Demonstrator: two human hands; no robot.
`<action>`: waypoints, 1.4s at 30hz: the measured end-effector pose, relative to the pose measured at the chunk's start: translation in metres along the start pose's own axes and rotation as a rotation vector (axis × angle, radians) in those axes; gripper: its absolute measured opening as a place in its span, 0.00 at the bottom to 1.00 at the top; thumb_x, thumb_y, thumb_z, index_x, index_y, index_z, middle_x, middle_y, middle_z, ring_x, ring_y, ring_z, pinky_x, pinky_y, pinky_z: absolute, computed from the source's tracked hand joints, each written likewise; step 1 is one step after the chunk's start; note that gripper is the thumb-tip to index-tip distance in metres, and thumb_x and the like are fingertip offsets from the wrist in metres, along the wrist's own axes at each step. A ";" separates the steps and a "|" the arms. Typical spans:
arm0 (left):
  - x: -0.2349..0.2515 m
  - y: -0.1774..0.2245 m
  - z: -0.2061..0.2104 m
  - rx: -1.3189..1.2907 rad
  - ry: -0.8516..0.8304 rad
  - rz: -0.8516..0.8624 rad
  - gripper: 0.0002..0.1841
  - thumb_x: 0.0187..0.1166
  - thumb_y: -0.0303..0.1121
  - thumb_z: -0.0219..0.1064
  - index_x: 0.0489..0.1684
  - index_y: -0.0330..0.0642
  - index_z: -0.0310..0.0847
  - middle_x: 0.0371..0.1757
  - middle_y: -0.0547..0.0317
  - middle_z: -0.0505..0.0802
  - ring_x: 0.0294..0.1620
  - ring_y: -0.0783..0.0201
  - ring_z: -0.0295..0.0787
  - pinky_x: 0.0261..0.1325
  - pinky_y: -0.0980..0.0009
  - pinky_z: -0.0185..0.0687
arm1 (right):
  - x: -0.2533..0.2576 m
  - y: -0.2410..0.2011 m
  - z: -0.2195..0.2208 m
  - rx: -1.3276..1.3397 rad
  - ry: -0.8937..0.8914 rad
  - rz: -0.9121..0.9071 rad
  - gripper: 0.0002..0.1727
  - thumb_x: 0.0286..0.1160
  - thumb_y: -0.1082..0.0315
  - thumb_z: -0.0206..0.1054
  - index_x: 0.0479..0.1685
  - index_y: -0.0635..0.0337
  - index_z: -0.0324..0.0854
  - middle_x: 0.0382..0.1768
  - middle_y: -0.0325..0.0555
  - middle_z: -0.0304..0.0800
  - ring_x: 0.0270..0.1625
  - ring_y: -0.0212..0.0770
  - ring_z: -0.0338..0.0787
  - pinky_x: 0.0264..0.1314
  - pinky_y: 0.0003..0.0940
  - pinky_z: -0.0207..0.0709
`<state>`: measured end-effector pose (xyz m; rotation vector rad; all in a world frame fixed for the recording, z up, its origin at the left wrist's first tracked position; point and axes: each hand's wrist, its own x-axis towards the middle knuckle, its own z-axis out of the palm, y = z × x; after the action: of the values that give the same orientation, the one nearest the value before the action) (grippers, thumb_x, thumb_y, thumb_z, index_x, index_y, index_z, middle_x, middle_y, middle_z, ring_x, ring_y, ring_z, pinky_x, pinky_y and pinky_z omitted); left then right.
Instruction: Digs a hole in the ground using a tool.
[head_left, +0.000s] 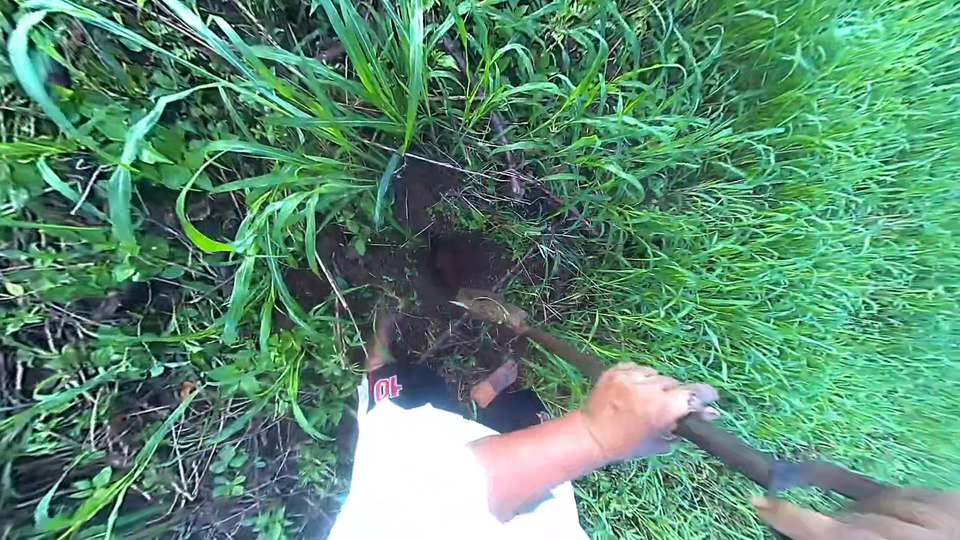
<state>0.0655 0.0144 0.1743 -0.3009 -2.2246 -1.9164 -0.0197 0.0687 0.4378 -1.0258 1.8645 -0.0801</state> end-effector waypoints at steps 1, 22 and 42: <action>-0.014 -0.038 0.008 0.023 -0.024 -0.084 0.11 0.84 0.44 0.68 0.54 0.55 0.93 0.39 0.63 0.98 0.45 0.62 0.95 0.57 0.60 0.89 | 0.035 0.024 0.026 -0.065 -0.039 -0.038 0.28 0.87 0.51 0.55 0.69 0.65 0.83 0.32 0.56 0.93 0.34 0.55 0.93 0.42 0.57 0.87; -0.098 -0.250 0.134 -0.168 0.059 -1.962 0.24 0.96 0.44 0.44 0.64 0.32 0.78 0.46 0.39 0.86 0.35 0.49 0.83 0.38 0.51 0.83 | 0.143 0.104 0.352 1.620 1.683 1.142 0.39 0.77 0.68 0.68 0.89 0.60 0.58 0.80 0.55 0.74 0.75 0.48 0.82 0.70 0.46 0.82; -0.203 -0.332 0.323 0.432 0.045 -1.825 0.34 0.96 0.55 0.36 0.55 0.32 0.80 0.39 0.39 0.87 0.29 0.48 0.86 0.33 0.48 0.85 | 0.107 0.258 0.615 1.972 1.581 1.263 0.21 0.79 0.74 0.55 0.68 0.73 0.77 0.57 0.58 0.95 0.54 0.54 0.97 0.54 0.49 0.93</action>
<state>0.1660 0.2802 -0.2437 2.4605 -2.8267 -1.4076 0.2769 0.3826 -0.0821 2.0149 1.7805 -1.7822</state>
